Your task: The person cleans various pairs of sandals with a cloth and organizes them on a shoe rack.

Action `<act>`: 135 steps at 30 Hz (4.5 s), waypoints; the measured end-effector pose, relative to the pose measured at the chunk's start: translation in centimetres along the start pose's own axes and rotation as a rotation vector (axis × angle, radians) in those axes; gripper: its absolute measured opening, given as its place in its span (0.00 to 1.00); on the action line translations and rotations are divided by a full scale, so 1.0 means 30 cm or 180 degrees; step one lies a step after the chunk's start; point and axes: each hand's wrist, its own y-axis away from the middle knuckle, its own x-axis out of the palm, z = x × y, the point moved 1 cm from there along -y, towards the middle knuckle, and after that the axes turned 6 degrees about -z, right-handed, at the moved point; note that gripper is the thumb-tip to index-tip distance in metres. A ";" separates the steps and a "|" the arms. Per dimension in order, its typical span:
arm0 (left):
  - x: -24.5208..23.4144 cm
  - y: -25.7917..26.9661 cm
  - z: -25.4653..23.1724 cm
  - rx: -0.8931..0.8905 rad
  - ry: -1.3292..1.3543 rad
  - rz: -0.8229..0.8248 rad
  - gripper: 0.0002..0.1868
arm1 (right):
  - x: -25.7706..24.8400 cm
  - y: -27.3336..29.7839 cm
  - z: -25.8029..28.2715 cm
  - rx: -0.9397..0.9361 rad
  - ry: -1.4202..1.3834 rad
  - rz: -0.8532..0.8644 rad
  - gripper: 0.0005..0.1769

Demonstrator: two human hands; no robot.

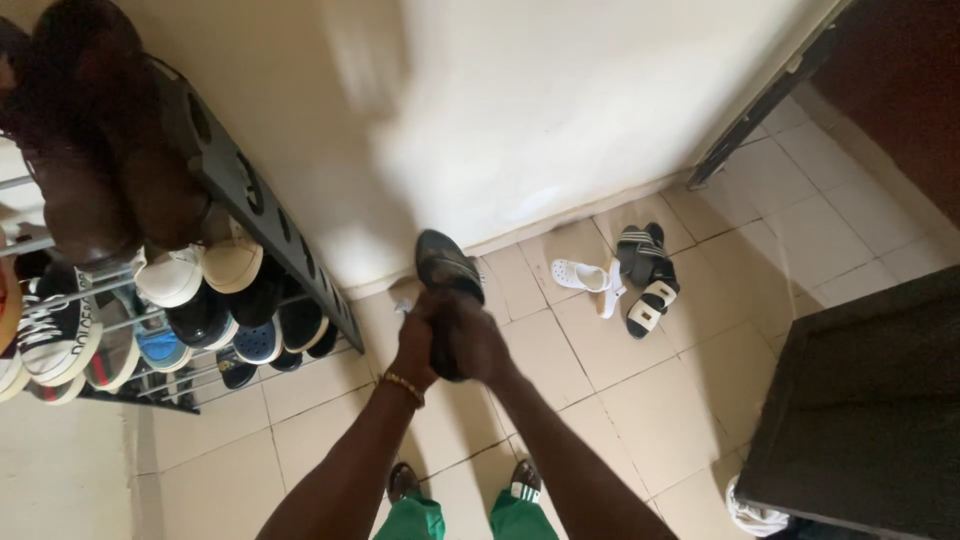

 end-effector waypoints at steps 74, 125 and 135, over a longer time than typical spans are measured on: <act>-1.943 0.074 0.118 0.2079 -0.5163 -0.2233 0.21 | 1.522 0.631 0.285 0.4472 -0.3002 0.0468 0.23; -2.575 -1.063 -0.361 0.0616 0.0788 -0.1053 0.25 | 2.674 0.256 -0.256 0.1620 -0.0379 0.0573 0.16; -2.150 -0.719 -0.435 0.0634 -0.0486 -0.0557 0.27 | 2.192 0.194 -0.006 0.2527 -0.1414 -0.0102 0.12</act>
